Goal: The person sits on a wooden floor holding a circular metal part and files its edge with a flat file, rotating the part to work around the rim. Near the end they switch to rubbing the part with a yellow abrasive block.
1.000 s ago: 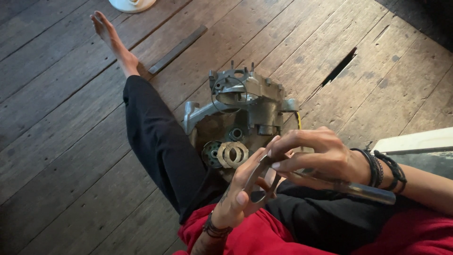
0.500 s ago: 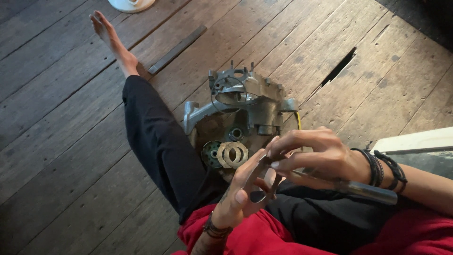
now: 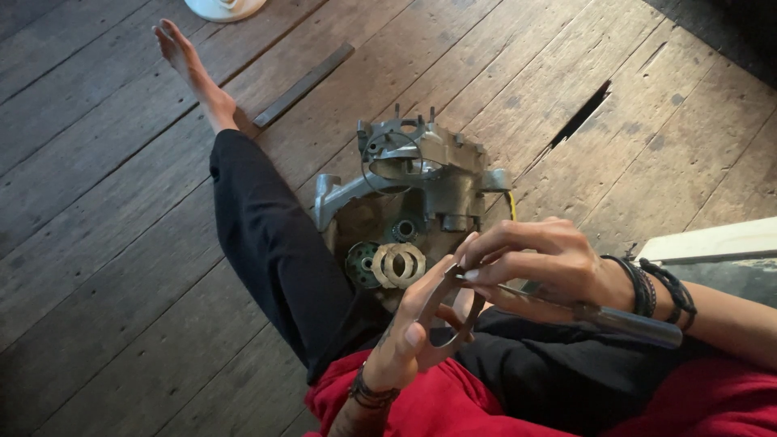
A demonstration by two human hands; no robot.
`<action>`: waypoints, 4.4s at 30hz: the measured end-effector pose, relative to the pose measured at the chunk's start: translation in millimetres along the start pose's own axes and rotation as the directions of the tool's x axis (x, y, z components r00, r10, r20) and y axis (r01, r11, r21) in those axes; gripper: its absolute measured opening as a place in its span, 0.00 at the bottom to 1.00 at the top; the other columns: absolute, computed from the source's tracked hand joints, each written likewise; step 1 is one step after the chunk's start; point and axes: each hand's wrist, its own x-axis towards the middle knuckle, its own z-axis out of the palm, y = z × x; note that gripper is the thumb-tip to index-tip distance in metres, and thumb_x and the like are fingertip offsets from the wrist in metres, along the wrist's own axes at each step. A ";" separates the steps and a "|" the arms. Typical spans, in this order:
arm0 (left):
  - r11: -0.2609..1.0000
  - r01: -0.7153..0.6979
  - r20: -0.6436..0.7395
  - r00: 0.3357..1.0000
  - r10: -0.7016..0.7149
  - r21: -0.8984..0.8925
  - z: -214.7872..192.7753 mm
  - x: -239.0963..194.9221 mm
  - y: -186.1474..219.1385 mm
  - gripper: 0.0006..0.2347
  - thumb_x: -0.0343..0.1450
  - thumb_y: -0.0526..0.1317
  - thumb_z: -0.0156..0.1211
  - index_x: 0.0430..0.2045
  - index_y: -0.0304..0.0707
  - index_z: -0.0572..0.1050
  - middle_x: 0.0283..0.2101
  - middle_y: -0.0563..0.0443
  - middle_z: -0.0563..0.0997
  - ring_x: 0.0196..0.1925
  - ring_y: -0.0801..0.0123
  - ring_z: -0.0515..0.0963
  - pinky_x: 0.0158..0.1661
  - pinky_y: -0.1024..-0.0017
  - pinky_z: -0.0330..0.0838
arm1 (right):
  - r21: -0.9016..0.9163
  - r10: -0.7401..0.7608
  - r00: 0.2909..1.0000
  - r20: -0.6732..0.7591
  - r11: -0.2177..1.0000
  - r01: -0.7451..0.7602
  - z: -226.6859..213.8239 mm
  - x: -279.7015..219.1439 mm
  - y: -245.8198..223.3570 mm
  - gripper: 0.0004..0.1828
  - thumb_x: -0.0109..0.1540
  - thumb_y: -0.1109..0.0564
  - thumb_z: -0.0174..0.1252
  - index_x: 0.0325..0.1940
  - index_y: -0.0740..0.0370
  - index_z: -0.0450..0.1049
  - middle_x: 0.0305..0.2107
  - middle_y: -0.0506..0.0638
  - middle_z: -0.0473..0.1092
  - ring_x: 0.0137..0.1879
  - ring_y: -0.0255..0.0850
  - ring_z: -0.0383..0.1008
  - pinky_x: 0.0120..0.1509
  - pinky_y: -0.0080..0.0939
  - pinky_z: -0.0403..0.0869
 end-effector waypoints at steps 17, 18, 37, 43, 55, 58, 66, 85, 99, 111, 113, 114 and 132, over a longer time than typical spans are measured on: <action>0.999 0.046 -0.002 0.999 -0.046 0.024 -0.5 2.5 13.7 0.46 0.73 0.75 0.36 0.65 0.22 0.59 0.63 0.32 0.65 0.49 0.52 0.74 0.34 0.67 0.76 | 0.009 0.015 0.998 0.062 1.000 -0.016 -4.7 3.4 -1.4 0.05 0.53 0.64 0.65 0.32 0.61 0.78 0.39 0.52 0.76 0.32 0.36 0.80 0.35 0.32 0.79; 0.999 0.041 -0.008 0.999 -0.041 0.028 -1.4 -1.6 8.9 0.46 0.73 0.75 0.36 0.65 0.22 0.59 0.63 0.32 0.65 0.49 0.52 0.74 0.34 0.67 0.76 | 0.010 0.008 0.998 0.065 1.000 -0.008 -4.4 4.2 -1.6 0.05 0.53 0.64 0.65 0.32 0.61 0.78 0.39 0.52 0.76 0.32 0.36 0.80 0.35 0.32 0.79; 0.915 0.404 0.059 0.913 -0.404 0.004 -82.5 29.6 87.3 0.36 0.69 0.59 0.45 0.73 0.46 0.54 0.67 0.41 0.70 0.53 0.62 0.73 0.29 0.77 0.68 | -0.023 0.107 0.947 0.304 0.994 -0.105 13.8 -14.0 55.5 0.05 0.57 0.58 0.62 0.37 0.54 0.77 0.38 0.45 0.76 0.32 0.46 0.78 0.30 0.41 0.74; 0.927 0.351 0.179 0.928 -0.326 -0.132 -88.5 87.7 111.6 0.39 0.66 0.63 0.43 0.75 0.48 0.51 0.73 0.42 0.66 0.68 0.52 0.71 0.42 0.65 0.75 | -0.226 0.244 0.844 0.478 0.963 -0.150 21.1 -40.4 93.1 0.06 0.54 0.57 0.62 0.36 0.52 0.75 0.31 0.42 0.73 0.28 0.39 0.74 0.30 0.40 0.73; 0.877 0.408 0.285 0.898 -0.335 -0.252 -88.7 183.1 14.3 0.39 0.67 0.66 0.43 0.73 0.48 0.56 0.71 0.39 0.68 0.73 0.46 0.70 0.53 0.47 0.80 | 0.004 0.675 0.293 0.678 0.395 -0.919 40.5 -84.2 186.1 0.17 0.60 0.49 0.55 0.46 0.60 0.80 0.33 0.50 0.80 0.38 0.39 0.78 0.40 0.38 0.76; 0.869 0.432 0.261 0.891 -0.371 -0.241 -98.7 188.4 2.9 0.38 0.68 0.67 0.43 0.73 0.51 0.55 0.71 0.39 0.68 0.71 0.45 0.71 0.51 0.44 0.78 | 0.121 0.433 0.642 0.633 0.764 -0.634 97.7 -148.6 236.2 0.11 0.61 0.53 0.56 0.44 0.60 0.72 0.34 0.50 0.73 0.39 0.43 0.73 0.44 0.43 0.72; 0.731 0.482 0.230 0.875 -0.425 -0.483 -111.9 186.2 -38.0 0.40 0.68 0.66 0.38 0.76 0.49 0.52 0.69 0.34 0.69 0.67 0.46 0.73 0.48 0.57 0.69 | -0.165 0.296 0.732 0.614 0.955 -0.249 232.1 -288.1 314.1 0.16 0.61 0.44 0.59 0.33 0.58 0.72 0.28 0.57 0.71 0.33 0.56 0.72 0.39 0.53 0.71; 0.254 0.594 0.409 0.749 -0.522 -0.763 -86.0 180.0 -98.5 0.33 0.69 0.64 0.47 0.60 0.36 0.72 0.63 0.31 0.72 0.59 0.39 0.77 0.40 0.45 0.83 | -0.643 0.735 0.455 0.502 0.669 -0.372 77.0 -341.5 371.7 0.28 0.50 0.45 0.65 0.54 0.45 0.74 0.51 0.46 0.68 0.61 0.49 0.68 0.63 0.57 0.66; 0.050 0.569 0.420 0.660 -0.623 -0.821 -63.4 196.4 -136.9 0.26 0.67 0.56 0.47 0.53 0.41 0.78 0.59 0.38 0.78 0.53 0.41 0.78 0.50 0.20 0.65 | -0.568 0.970 0.220 0.100 0.237 -0.788 43.1 -371.9 433.4 0.26 0.54 0.33 0.64 0.52 0.41 0.77 0.41 0.53 0.79 0.53 0.55 0.79 0.53 0.58 0.76; 0.114 0.545 0.283 0.590 -0.756 -0.831 -44.5 208.2 -97.0 0.19 0.67 0.53 0.49 0.40 0.39 0.80 0.47 0.44 0.83 0.46 0.53 0.80 0.50 0.41 0.72 | -0.380 0.904 0.427 0.006 0.397 -0.836 60.1 -395.3 448.6 0.17 0.54 0.33 0.64 0.40 0.39 0.76 0.36 0.41 0.75 0.51 0.47 0.78 0.51 0.48 0.75; 0.080 0.492 0.209 0.504 -0.838 -0.867 -41.4 210.3 -89.0 0.14 0.66 0.50 0.54 0.29 0.42 0.82 0.39 0.43 0.86 0.40 0.54 0.83 0.47 0.55 0.72 | -0.339 0.887 0.461 -0.023 0.427 -0.838 66.9 -396.9 452.6 0.16 0.54 0.33 0.64 0.38 0.39 0.76 0.36 0.39 0.75 0.50 0.45 0.78 0.50 0.46 0.74; 0.082 0.493 0.207 0.503 -0.839 -0.866 -41.7 209.8 -86.9 0.14 0.66 0.50 0.54 0.29 0.42 0.82 0.39 0.43 0.86 0.40 0.54 0.83 0.47 0.55 0.72 | -0.319 0.879 0.476 -0.040 0.440 -0.839 68.5 -434.0 463.3 0.16 0.54 0.33 0.64 0.37 0.39 0.76 0.35 0.38 0.74 0.50 0.45 0.78 0.50 0.46 0.74; 0.381 0.623 0.270 0.700 -0.661 -0.683 -72.2 197.8 -95.5 0.29 0.67 0.59 0.40 0.54 0.39 0.76 0.51 0.52 0.81 0.54 0.61 0.81 0.38 0.69 0.80 | 0.855 0.921 0.368 -0.128 0.290 -0.429 -76.7 -119.9 292.8 0.25 0.55 0.63 0.44 0.56 0.64 0.68 0.24 0.52 0.62 0.26 0.37 0.66 0.26 0.33 0.70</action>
